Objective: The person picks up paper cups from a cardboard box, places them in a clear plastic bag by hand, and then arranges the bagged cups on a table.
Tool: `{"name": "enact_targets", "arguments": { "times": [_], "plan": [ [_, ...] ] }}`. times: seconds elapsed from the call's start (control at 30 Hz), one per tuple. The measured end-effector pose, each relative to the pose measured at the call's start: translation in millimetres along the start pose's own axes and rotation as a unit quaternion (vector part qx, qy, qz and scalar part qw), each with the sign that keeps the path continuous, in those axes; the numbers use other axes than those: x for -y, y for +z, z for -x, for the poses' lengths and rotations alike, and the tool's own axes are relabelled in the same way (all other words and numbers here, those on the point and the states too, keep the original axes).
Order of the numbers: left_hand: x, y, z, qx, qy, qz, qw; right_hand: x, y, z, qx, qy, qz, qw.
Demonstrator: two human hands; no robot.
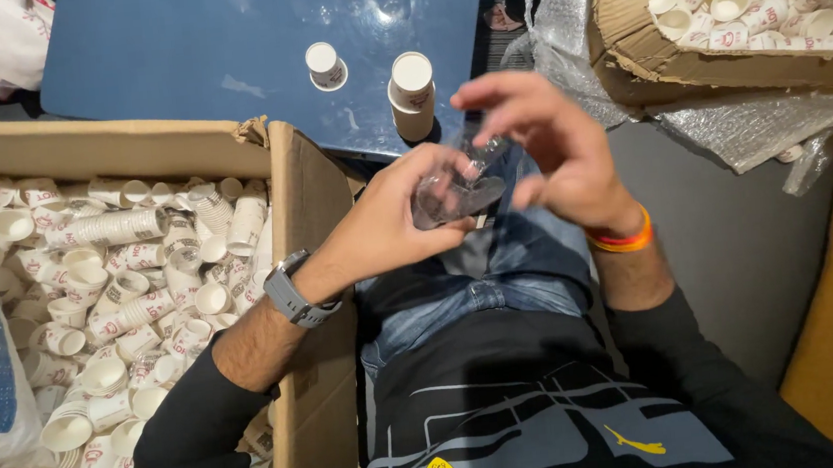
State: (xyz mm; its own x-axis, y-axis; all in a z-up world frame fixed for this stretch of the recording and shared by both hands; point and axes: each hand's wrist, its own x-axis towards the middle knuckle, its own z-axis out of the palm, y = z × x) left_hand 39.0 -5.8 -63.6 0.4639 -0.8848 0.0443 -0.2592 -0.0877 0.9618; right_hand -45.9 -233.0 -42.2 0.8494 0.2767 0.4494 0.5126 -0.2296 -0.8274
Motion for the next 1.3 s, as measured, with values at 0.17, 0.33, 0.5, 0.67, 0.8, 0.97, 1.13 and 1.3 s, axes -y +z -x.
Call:
{"name": "enact_targets", "arguments": {
  "times": [0.17,0.33,0.5,0.67,0.8,0.97,1.13,1.3],
  "plan": [
    [4.1,1.0,-0.6,-0.102,0.055,0.001,0.993,-66.2,34.9,-18.5,-0.226,0.17,-0.066,0.957],
    [9.3,-0.8,-3.2,-0.157,0.054,0.038,0.985,-105.2,59.9,-21.4,-0.171,0.093,0.148,0.97],
    [7.9,-0.8,-2.7,-0.191,0.082,0.038,0.977,-97.8,55.1,-25.5,-0.159,0.107,0.216,0.958],
    [7.4,-0.2,-3.7,-0.195,0.046,0.044,0.979,-99.7,49.5,-19.9,-0.137,0.205,0.237,0.94],
    [7.1,-3.5,-4.3,-0.16,0.032,0.068,0.984,-64.7,45.6,-21.7,-0.202,0.123,0.199,0.951],
    [17.6,0.6,-5.1,-0.048,-0.085,0.234,0.967,-28.9,31.3,19.9,-0.272,0.089,0.058,0.956],
    [16.4,0.9,-4.6,-0.018,-0.047,0.153,0.987,28.9,23.1,-6.9,-0.183,-0.01,0.199,0.963],
    [-3.0,-6.1,-1.4,0.002,0.016,0.069,0.997,10.0,20.0,4.5,-0.12,-0.031,0.244,0.962]
  ]
}}
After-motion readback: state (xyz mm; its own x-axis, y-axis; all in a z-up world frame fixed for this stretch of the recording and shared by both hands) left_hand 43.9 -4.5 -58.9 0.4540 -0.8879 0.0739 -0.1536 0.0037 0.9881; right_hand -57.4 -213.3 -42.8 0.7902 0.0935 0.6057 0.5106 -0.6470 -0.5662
